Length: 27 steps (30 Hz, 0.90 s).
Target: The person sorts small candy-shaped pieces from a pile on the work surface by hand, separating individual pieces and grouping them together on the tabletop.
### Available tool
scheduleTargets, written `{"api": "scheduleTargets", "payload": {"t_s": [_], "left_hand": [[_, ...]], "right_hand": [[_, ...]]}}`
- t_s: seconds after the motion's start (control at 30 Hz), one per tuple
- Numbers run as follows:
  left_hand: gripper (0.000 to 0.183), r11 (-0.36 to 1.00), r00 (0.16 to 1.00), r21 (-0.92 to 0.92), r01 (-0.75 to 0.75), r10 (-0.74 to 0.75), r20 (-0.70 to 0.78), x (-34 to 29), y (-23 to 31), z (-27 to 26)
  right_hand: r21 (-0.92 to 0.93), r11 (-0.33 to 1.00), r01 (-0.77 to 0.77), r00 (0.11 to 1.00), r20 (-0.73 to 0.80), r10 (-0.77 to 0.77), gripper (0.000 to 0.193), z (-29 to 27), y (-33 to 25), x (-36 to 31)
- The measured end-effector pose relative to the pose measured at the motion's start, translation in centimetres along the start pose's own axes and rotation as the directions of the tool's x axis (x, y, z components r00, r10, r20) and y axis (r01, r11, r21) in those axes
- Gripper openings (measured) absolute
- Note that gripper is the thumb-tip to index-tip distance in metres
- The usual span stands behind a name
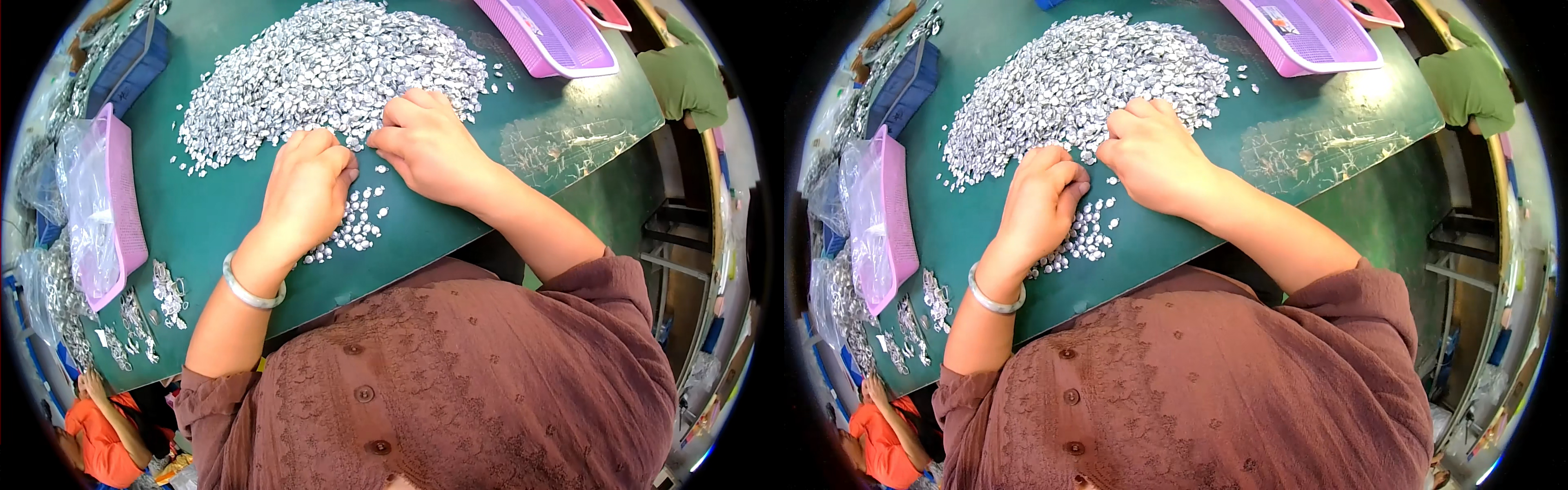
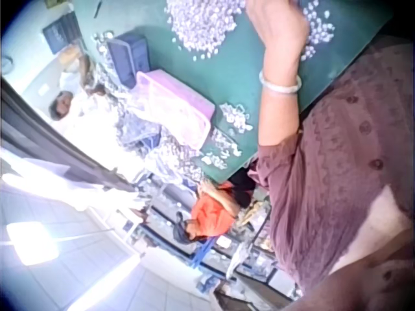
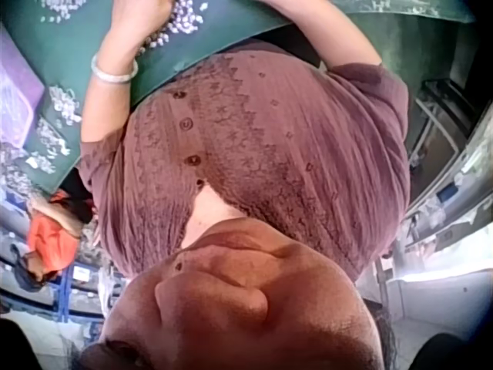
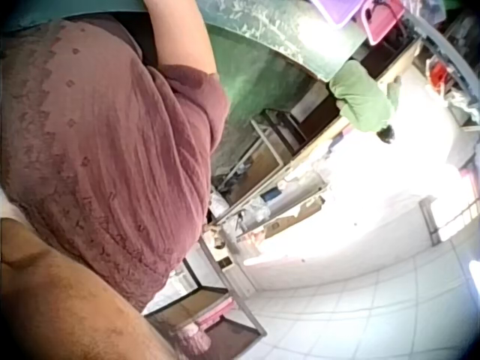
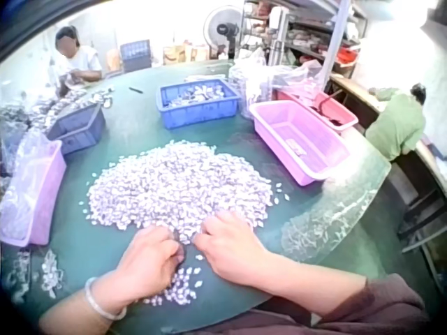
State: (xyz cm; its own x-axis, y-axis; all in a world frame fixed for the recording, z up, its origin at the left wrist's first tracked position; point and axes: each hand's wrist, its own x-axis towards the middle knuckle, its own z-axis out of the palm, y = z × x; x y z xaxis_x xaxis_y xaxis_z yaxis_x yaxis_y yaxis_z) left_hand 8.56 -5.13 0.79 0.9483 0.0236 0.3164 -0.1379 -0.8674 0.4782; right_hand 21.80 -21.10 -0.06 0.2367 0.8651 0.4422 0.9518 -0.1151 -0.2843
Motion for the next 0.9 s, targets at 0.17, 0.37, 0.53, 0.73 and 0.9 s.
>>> {"api": "scheduleTargets", "payload": {"t_s": [0.17, 0.37, 0.53, 0.73, 0.9], "left_hand": [[0.01, 0.998, 0.997, -0.019, 0.061, -0.061, -0.041, -0.4, 0.0, -0.2], [0.018, 0.995, 0.994, -0.043, 0.094, -0.096, -0.049, -1.3, -0.6, -0.8], [0.019, 0.992, 0.993, -0.069, 0.102, -0.106, -0.055, -1.6, -0.6, -0.9], [0.021, 0.995, 0.996, -0.066, 0.081, -0.083, -0.034, -1.9, -0.6, -1.1], [0.023, 0.996, 0.999, -0.076, 0.036, -0.039, -0.034, -1.9, -0.6, -1.1]], "right_hand": [[-0.08, 0.996, 0.029, 1.0, 0.011, -0.029, 0.004, 0.7, 0.2, 0.7], [-0.068, 0.998, 0.011, 0.996, 0.088, -0.005, 0.006, -0.2, -0.4, 0.7], [-0.061, 0.998, -0.032, 0.994, 0.101, 0.038, 0.006, -0.6, -0.5, 0.5], [-0.011, 0.998, -0.067, 0.998, 0.001, 0.067, 0.01, -0.9, -0.1, -0.4], [0.015, 0.996, -0.086, 0.996, 0.003, 0.086, 0.014, -1.0, -0.1, -1.1]]}}
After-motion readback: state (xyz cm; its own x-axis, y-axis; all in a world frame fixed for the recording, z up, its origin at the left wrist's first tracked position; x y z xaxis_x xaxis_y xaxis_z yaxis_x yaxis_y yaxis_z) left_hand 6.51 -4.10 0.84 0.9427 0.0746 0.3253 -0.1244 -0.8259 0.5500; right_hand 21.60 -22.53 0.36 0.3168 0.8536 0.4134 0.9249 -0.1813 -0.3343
